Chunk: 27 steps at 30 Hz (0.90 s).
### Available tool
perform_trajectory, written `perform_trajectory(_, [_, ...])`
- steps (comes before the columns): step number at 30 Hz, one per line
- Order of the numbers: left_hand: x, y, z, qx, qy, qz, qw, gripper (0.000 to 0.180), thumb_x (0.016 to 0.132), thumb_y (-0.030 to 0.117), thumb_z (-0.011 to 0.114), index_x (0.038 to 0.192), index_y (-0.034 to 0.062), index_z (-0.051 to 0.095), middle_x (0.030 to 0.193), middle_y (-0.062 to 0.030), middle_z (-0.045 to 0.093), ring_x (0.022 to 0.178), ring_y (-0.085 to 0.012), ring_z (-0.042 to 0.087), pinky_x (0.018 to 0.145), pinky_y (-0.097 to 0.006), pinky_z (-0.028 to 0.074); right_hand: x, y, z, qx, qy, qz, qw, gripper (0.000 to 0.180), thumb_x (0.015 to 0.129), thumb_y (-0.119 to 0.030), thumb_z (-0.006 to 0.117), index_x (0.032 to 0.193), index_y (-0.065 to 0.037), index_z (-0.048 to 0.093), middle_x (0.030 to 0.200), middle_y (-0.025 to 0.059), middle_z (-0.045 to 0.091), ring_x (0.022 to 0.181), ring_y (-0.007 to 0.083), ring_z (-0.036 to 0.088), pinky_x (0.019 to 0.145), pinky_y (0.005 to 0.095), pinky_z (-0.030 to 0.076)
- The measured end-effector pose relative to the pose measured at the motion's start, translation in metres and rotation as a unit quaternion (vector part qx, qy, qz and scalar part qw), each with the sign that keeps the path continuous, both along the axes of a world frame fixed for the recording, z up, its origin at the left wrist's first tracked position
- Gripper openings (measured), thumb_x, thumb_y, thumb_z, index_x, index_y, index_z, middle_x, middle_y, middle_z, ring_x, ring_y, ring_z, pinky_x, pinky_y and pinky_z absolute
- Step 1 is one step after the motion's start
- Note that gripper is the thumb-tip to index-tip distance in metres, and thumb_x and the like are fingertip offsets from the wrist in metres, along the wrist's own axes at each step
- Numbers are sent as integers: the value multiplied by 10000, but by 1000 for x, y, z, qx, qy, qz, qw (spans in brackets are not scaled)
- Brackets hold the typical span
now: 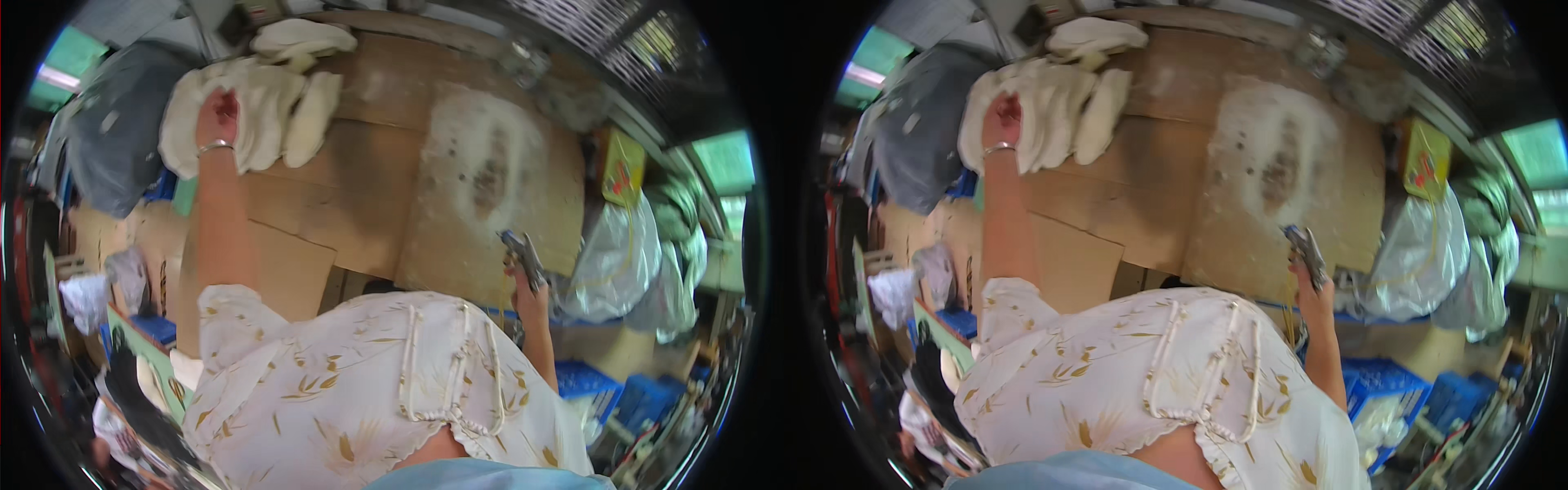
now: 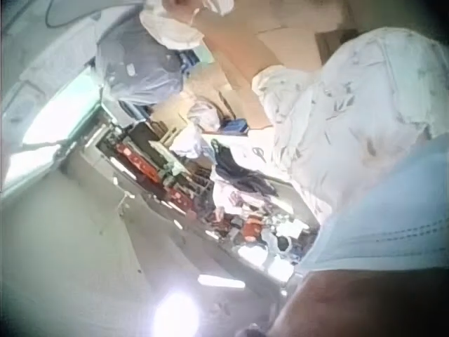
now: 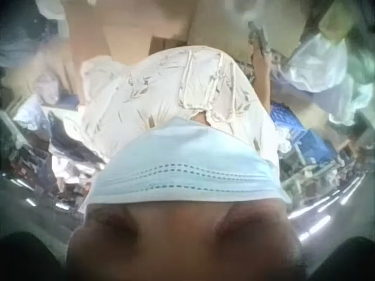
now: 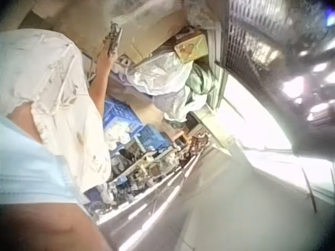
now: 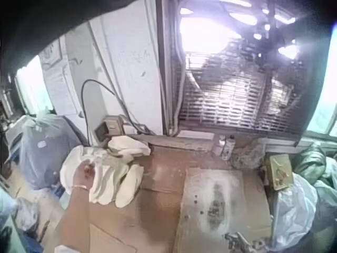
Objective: Using a spray gun to apply a substance to individual shoe components on a workstation.
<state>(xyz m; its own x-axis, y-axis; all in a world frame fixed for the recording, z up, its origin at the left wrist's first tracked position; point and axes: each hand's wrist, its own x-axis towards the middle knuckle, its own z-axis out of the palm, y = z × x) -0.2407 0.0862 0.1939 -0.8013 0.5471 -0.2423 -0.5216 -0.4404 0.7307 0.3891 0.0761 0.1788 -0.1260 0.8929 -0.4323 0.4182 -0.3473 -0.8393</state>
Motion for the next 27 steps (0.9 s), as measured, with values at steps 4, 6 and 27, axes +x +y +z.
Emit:
perform_trajectory(4, [65,100,59,27,43,-78,996,124,771,-8,625,872,-43,562,799,-128,637,757,-210,643,635,-243,537,1,4,-1,-9,39,-10,999,246,878,-263,579,940,-29,625,610,-32,523,447,38,401,404,225,307])
perform_trajectory(6, [97,143,52,76,38,-149,985,120,775,-14,620,874,-48,560,802,-136,639,760,-204,647,650,-243,548,6,-5,-2,13,43,-31,999,245,883,-259,573,939,-26,623,596,-35,502,451,41,396,411,226,307])
perform_trajectory(27, [499,43,-191,-261,-151,-386,872,211,842,140,606,965,13,491,844,-91,588,733,-211,635,591,-290,551,64,-31,19,66,72,-140,985,242,915,-225,510,978,-16,614,679,-25,535,430,25,400,379,197,291])
